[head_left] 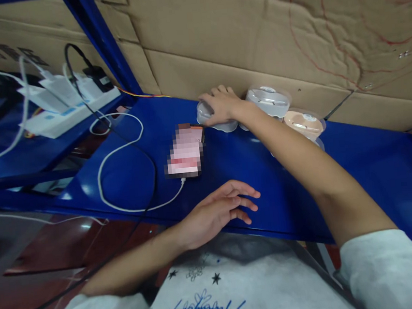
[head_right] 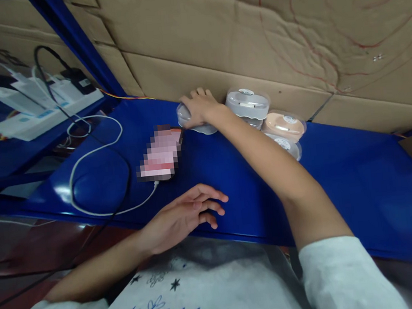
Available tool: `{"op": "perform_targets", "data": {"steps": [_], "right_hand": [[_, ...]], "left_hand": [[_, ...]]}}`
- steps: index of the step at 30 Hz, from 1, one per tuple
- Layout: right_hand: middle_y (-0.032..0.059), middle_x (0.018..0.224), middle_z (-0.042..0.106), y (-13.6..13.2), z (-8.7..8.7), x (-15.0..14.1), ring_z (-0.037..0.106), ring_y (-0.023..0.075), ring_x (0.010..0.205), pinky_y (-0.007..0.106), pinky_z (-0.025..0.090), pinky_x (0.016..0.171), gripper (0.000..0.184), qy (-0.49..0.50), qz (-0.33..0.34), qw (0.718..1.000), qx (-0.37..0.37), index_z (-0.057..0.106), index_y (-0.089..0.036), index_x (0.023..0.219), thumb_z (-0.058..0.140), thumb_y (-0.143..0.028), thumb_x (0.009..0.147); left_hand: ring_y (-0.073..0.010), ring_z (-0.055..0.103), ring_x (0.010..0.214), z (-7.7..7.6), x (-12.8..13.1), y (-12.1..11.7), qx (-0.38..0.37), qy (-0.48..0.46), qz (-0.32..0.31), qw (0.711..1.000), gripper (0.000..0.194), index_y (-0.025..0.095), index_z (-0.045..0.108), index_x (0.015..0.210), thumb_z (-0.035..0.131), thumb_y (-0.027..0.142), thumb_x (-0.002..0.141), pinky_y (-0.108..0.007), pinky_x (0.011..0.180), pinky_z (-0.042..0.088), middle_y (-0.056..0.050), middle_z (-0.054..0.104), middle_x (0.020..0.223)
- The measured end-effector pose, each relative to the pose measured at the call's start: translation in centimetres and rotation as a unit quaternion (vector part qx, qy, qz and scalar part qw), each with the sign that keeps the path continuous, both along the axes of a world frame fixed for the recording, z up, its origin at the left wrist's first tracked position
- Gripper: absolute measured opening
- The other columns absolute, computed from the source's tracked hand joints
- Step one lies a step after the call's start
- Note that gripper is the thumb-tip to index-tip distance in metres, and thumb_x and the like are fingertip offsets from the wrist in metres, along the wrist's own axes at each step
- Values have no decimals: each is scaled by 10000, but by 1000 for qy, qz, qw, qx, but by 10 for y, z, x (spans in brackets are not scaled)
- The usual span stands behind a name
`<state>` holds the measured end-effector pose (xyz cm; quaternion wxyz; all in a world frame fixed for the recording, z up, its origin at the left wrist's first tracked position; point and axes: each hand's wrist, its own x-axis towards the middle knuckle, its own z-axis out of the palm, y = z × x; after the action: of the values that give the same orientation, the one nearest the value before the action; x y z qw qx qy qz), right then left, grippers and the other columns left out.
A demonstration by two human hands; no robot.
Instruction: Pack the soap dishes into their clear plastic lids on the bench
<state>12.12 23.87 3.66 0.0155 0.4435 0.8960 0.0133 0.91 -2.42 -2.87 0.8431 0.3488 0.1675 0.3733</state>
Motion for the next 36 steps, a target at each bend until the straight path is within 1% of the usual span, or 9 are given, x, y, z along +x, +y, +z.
{"op": "perform_targets", "data": {"steps": [6,11,13,17,20,24,28,32,36], "right_hand": [[240,1616,392,-25,2,3,566,487,1372,658,482,1114,931,71,-71,993,-69,429,-192,1560,841,-466,771],[254,1583,396,-24,15,6,575,471,1359,659,467,1133,903,144,-112,981,-62,414,-148,1539,818,-487,806],[229,1545,428,-37,26,13,587,446,1342,645,461,1145,887,177,-101,978,-55,417,-149,1533,814,-493,818],[164,1499,465,-107,48,37,618,364,1293,573,484,1148,850,212,24,976,-51,411,-201,1554,804,-454,844],[158,1491,483,-173,51,53,631,337,1266,531,537,1098,840,194,118,970,-83,405,-215,1571,802,-415,858],[178,1565,449,-219,42,64,617,394,1291,599,560,1060,889,163,120,977,-70,396,-262,1602,816,-527,864],[139,1576,461,-214,43,72,591,364,1356,528,556,1117,973,182,129,969,-109,375,-300,1638,823,-632,840],[105,1563,495,-174,46,80,563,337,1403,527,496,1183,853,249,101,957,-106,391,-331,1635,748,-616,915],[156,1473,589,-128,19,80,606,379,1335,592,497,1144,840,210,45,968,-128,455,-249,1599,689,-686,921]], "left_hand": [[-224,682,1095,2,0,-2,-3,10,5,1000,197,187,753,1164,646,244,1009,-324,865,558,-124,692,1298],[-230,691,1071,3,0,-1,-21,5,14,1000,213,192,741,1183,676,258,991,-333,851,562,-127,706,1286],[-243,699,1063,5,1,1,-55,-6,24,998,272,199,714,1247,659,319,1009,-352,847,566,-143,716,1296],[-320,695,1207,12,1,5,-151,-39,57,986,528,201,625,1404,472,585,1076,-437,946,563,-192,724,1337],[-388,634,1348,14,-1,5,-171,-101,64,978,666,211,580,1488,353,682,1074,-587,1072,518,-185,714,1394],[-383,674,1307,10,-4,4,-175,-160,22,971,590,267,635,1448,370,648,1083,-666,1079,512,-114,744,1379],[-395,620,1385,8,-7,4,-180,-148,18,972,681,288,694,1378,400,781,1013,-641,1072,535,-91,740,1400],[-410,597,1412,8,-8,5,-178,-125,-5,976,692,281,661,1445,436,769,1010,-667,1109,505,-98,723,1438],[-421,655,1333,7,-8,3,-179,-90,-81,976,729,211,668,1450,416,748,1028,-631,1070,541,-141,711,1449]]}}
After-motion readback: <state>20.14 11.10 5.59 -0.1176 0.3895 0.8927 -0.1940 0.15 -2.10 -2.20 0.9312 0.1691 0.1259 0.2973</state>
